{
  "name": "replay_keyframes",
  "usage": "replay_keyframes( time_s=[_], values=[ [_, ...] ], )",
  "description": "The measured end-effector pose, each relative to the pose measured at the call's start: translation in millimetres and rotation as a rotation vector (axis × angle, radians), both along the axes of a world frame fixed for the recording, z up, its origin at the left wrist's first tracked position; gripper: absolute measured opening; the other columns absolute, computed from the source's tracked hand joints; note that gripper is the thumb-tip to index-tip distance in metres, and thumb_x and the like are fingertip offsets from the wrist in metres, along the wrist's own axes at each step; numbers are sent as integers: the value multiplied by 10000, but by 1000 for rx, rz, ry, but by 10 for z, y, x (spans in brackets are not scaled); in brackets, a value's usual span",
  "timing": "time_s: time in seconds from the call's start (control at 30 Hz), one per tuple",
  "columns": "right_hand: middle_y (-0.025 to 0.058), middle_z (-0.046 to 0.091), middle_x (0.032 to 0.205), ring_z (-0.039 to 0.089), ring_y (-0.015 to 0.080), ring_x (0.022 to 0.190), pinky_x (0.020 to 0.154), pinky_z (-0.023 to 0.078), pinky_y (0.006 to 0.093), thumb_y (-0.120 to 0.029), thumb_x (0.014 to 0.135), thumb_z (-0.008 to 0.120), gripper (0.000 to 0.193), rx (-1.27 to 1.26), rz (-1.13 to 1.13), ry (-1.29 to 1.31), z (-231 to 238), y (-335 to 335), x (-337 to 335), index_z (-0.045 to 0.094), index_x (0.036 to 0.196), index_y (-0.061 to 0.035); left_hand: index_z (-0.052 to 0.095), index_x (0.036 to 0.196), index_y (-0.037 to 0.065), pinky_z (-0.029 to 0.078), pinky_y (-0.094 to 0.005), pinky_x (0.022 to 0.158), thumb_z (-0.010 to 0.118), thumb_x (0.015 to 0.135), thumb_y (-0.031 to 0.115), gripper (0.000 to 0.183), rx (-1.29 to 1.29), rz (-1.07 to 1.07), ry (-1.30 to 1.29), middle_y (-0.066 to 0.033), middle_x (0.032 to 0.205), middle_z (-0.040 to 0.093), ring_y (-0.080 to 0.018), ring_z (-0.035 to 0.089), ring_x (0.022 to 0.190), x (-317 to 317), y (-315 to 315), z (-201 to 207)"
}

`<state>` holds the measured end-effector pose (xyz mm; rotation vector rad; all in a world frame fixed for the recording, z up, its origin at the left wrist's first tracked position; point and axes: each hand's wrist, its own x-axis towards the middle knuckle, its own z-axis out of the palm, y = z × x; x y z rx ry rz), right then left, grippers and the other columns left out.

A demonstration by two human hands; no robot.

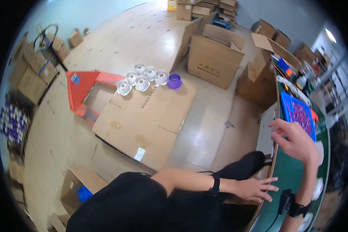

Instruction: Assembling white plastic housing components for electronic devices on a production line.

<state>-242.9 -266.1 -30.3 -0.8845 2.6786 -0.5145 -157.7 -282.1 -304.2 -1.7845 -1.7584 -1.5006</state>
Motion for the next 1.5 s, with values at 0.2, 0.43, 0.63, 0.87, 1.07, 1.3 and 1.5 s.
replay_keyframes(
  time_s=[0.2, 0.43, 0.63, 0.87, 1.07, 1.3, 1.5],
  values=[
    [150, 690, 848, 689, 203, 755, 683, 545, 319, -135, 916, 589, 259, 286, 219, -119, -729, -1091, -1373, 629, 1107, 35, 635, 1178, 163, 578, -405, 717, 649, 876, 283, 326, 62, -43, -34, -114, 1320, 547, -362, 454, 1283, -153, -97, 133],
    [73, 699, 893, 677, 164, 761, 650, 544, 284, -339, 968, 559, 345, 462, -16, -592, -2768, -1453, -3873, 660, 1069, -25, 663, 1181, 55, 527, -364, 807, 576, 945, 246, 315, 57, -46, -804, -113, 959, 727, -253, 680, 852, -1538, -2260, -683],
    [155, 596, 1203, 630, 269, 1020, 741, 567, 456, -610, 869, 596, 724, -61, -391, -758, -5482, -3155, -5003, 512, 1336, -64, 668, 1059, 33, 549, -337, 696, 604, 914, 252, 271, -152, 1423, -1371, -93, 900, 705, -184, 675, 819, -2661, -5704, -2689],
    [239, 428, 1360, 574, 370, 1103, 753, 595, 489, -586, 810, 650, 867, -258, -408, -1068, -6323, -4757, -5122, 420, 1369, 36, 452, 1370, 0, 591, -370, 716, 548, 879, 575, 762, -10, 1609, -1767, -203, 1169, 596, -257, 648, 939, -4600, -6958, -3137],
    [266, 623, 1035, 687, 421, 817, 680, 619, 521, -228, 802, 620, 510, -216, -759, -990, -6846, -4985, -5325, 546, 1149, 138, 548, 1131, -112, 592, -382, 552, 592, 850, 326, 522, 97, 1807, -1866, -241, 997, 653, -298, 697, 777, -5342, -7036, -3953],
    [256, 659, 1031, 718, 344, 814, 618, 647, 428, -65, 815, 579, 326, -246, -828, -956, -6764, -5225, -5343, 606, 1058, 150, 634, 977, -109, 615, -372, 509, 631, 788, -26, 206, 336, 1844, -1895, -189, 851, 690, -272, 709, 640, -5201, -7320, -4190],
    [291, 670, 1057, 720, 384, 815, 477, 629, 402, -77, 803, 636, 335, -240, -1019, -710, -6850, -4811, -5452, 648, 1054, 143, 497, 1273, 3, 565, -267, 551, 639, 854, 64, 446, 290, 1860, -1737, -116, 923, 667, -192, 693, 683, -5361, -6411, -4124]
  ],
)
